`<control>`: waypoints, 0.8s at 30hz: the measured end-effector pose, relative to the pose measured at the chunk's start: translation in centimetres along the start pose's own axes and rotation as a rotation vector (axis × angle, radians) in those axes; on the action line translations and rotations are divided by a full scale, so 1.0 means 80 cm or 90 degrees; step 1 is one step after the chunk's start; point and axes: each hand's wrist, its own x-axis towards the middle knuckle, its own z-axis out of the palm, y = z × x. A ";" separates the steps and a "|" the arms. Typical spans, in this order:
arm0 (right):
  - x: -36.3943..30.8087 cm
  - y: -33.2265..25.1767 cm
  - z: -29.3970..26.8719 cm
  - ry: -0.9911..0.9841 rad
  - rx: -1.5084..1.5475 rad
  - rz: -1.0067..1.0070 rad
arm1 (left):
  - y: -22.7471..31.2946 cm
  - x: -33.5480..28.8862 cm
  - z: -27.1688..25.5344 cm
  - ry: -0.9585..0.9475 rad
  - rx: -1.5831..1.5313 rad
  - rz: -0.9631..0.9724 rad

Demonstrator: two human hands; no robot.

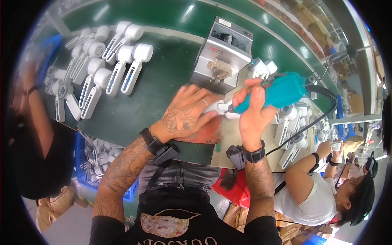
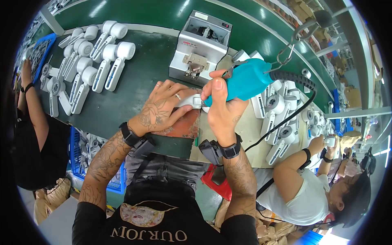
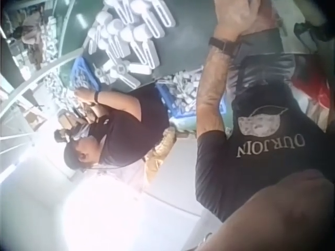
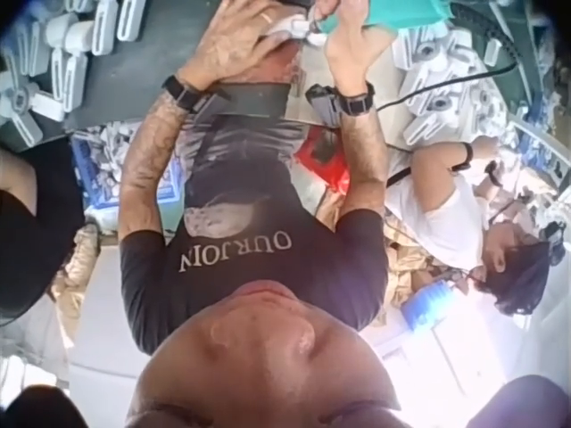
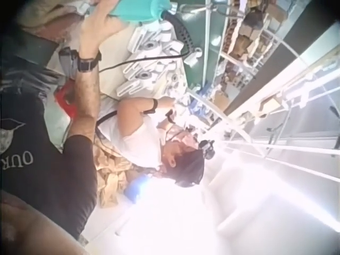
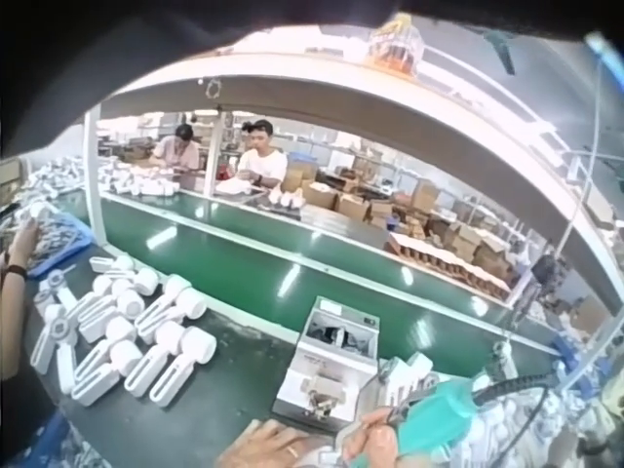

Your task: The person picks up a handheld fan, inserts a component into the handle, and drives a screw into the casing using a power screwdriver. They then use a manual screwdriver to adjust a part in the handle before repeating the process with another fan.

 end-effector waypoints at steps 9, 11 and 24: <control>0.000 0.028 0.003 -0.047 0.055 -0.014 | -0.005 0.007 0.001 0.002 0.006 0.007; -0.006 0.030 0.009 -0.033 0.025 -0.001 | -0.009 0.003 -0.008 0.005 0.007 -0.002; -0.008 -0.094 0.002 0.225 0.127 -0.148 | -0.031 -0.047 -0.114 0.085 -0.093 -0.104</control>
